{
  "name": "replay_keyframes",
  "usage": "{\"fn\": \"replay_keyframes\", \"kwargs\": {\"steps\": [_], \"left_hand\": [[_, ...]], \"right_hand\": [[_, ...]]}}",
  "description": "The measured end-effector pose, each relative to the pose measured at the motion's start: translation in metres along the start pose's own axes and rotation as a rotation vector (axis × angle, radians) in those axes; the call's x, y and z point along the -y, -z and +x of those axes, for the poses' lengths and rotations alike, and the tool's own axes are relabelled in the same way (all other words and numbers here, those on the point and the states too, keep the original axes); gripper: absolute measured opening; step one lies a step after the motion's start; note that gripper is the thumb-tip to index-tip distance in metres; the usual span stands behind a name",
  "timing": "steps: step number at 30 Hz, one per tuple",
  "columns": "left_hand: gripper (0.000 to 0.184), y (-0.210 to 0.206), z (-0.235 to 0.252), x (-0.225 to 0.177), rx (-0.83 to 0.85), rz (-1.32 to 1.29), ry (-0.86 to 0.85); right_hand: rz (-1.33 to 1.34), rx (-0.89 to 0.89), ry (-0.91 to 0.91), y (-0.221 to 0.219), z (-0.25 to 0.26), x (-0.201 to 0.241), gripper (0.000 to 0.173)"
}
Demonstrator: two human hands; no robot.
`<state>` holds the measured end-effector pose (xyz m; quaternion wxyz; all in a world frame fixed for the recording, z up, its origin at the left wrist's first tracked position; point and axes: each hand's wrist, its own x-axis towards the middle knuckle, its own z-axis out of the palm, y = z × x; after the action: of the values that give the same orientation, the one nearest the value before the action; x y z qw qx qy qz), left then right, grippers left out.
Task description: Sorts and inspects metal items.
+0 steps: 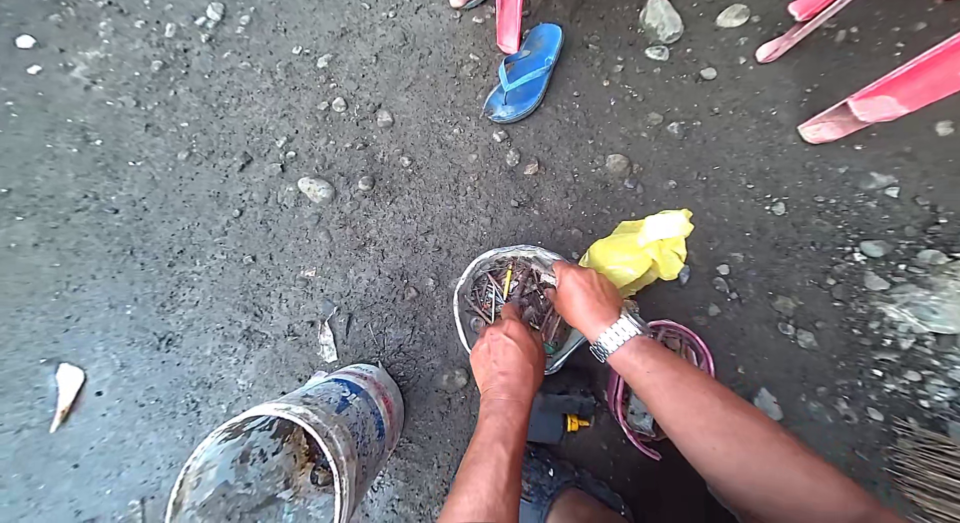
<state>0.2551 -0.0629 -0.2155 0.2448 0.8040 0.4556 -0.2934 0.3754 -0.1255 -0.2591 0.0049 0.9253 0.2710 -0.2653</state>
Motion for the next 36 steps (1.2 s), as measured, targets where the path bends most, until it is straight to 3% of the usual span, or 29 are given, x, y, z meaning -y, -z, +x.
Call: {"fn": "replay_keyframes", "kwargs": {"steps": [3, 6, 9, 13, 18, 21, 24, 27, 29, 31, 36], "left_hand": [[0.038, 0.015, 0.003, 0.008, -0.060, -0.157, 0.033], [0.054, 0.009, 0.021, 0.012, -0.187, -0.320, -0.013], [0.042, -0.008, 0.037, 0.008, -0.205, -0.312, -0.055], [0.034, -0.019, 0.048, 0.003, -0.194, -0.188, -0.049], [0.031, -0.012, 0.045, -0.003, -0.138, -0.065, -0.063], [0.033, 0.006, 0.037, 0.002, -0.080, -0.155, -0.051], [0.034, 0.009, 0.029, 0.009, -0.058, -0.226, -0.060], [0.030, -0.003, 0.036, 0.020, -0.037, -0.568, -0.147], [0.026, -0.014, 0.037, 0.026, 0.073, -1.167, -0.240], [0.036, -0.018, 0.029, 0.025, 0.282, -1.641, -0.272], [0.042, -0.011, 0.021, 0.021, 0.401, -1.863, -0.122]], "right_hand": [[-0.005, 0.031, -0.022, 0.006, 0.007, 0.001, 0.038], [0.013, 0.013, -0.019, 0.004, 0.006, -0.002, 0.041], [0.131, 0.013, -0.050, 0.007, 0.006, -0.010, 0.034], [0.609, 0.009, -0.076, 0.013, -0.001, -0.033, 0.022], [1.406, 0.198, -0.054, 0.024, -0.027, -0.055, 0.027], [1.646, 0.324, 0.047, 0.021, -0.032, -0.068, 0.032], [1.682, 0.343, 0.086, 0.016, -0.036, -0.070, 0.035], [1.633, 0.257, 0.019, 0.010, -0.037, -0.060, 0.033], [1.616, 0.206, -0.013, 0.007, -0.037, -0.055, 0.037], [1.586, 0.190, 0.009, 0.007, -0.039, -0.055, 0.040], [1.525, 0.227, 0.080, 0.009, -0.039, -0.048, 0.040]]}}
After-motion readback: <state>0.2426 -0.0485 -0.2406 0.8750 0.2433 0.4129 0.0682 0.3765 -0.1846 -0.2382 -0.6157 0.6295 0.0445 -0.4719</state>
